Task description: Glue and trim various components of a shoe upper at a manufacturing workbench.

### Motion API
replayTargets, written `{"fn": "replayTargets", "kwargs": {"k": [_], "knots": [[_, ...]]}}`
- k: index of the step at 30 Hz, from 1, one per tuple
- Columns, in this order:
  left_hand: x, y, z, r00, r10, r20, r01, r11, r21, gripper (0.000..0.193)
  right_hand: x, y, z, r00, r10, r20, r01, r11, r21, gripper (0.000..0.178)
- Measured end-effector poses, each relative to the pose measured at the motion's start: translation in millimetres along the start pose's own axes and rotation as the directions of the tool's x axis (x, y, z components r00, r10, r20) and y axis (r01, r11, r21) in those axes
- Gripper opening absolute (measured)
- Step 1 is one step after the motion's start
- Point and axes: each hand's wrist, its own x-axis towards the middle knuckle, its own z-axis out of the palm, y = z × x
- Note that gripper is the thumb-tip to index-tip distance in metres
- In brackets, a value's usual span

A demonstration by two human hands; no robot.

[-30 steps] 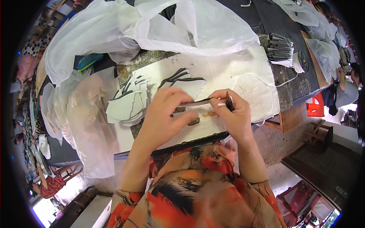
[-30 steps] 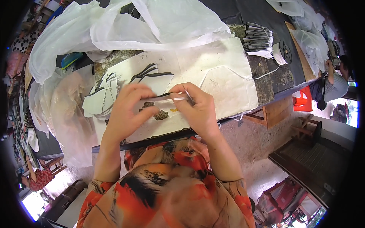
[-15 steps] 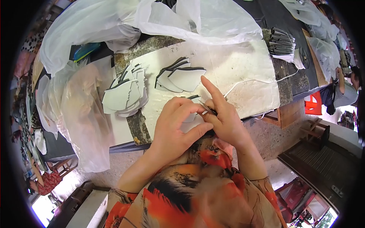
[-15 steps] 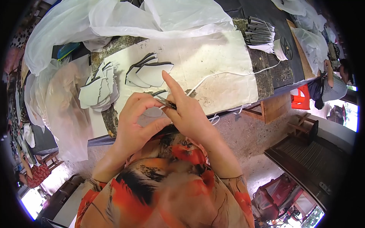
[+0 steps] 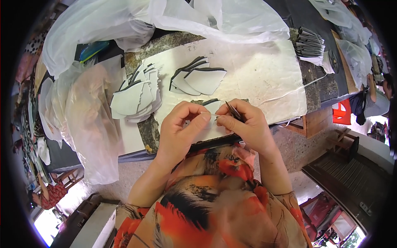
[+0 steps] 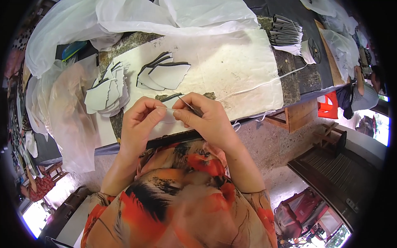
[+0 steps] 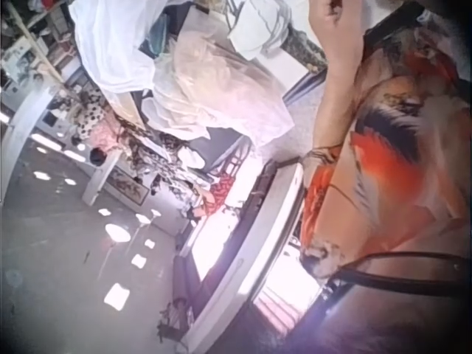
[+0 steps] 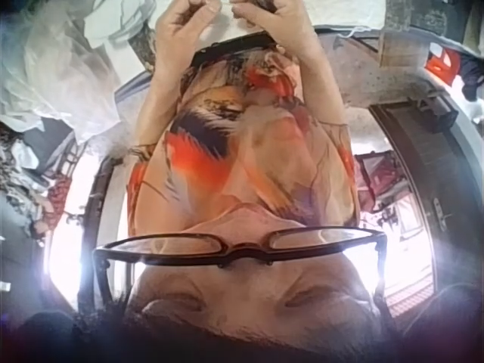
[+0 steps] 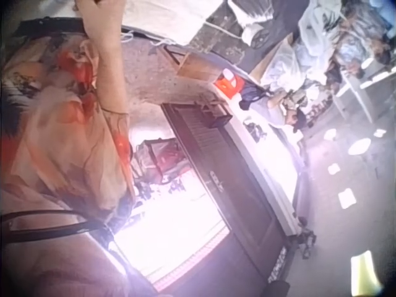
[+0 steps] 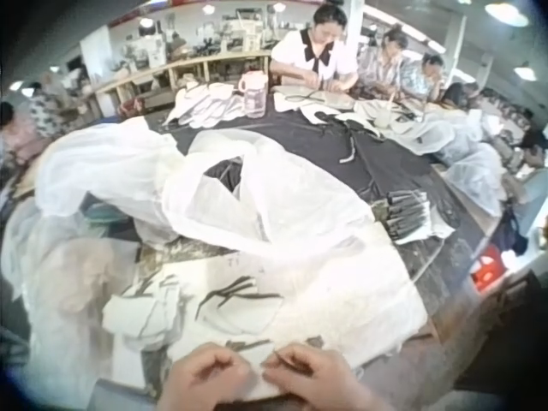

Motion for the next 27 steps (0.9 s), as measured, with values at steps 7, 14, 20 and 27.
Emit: {"fn": "replayTargets", "kwargs": {"k": [7,14,20,27], "knots": [[-14,-19,-19,0.918,0.381,0.112,-0.374,0.733,0.568,0.018,-5,13,14,0.995,-0.042,-0.092,0.042,0.999,-0.006,0.013],[-35,-40,-26,0.801,0.507,0.317,-0.525,0.341,0.780,0.042,-30,10,36,0.964,-0.055,0.262,0.095,0.985,-0.143,0.010],[-39,-43,-19,0.815,0.529,0.238,-0.482,0.389,0.785,0.042,0,12,25,0.999,-0.018,-0.042,0.008,0.972,-0.236,0.012],[-41,-44,-18,0.813,0.547,0.200,-0.456,0.384,0.803,0.038,15,14,34,0.987,-0.091,-0.135,0.018,0.884,-0.466,0.014]]}}
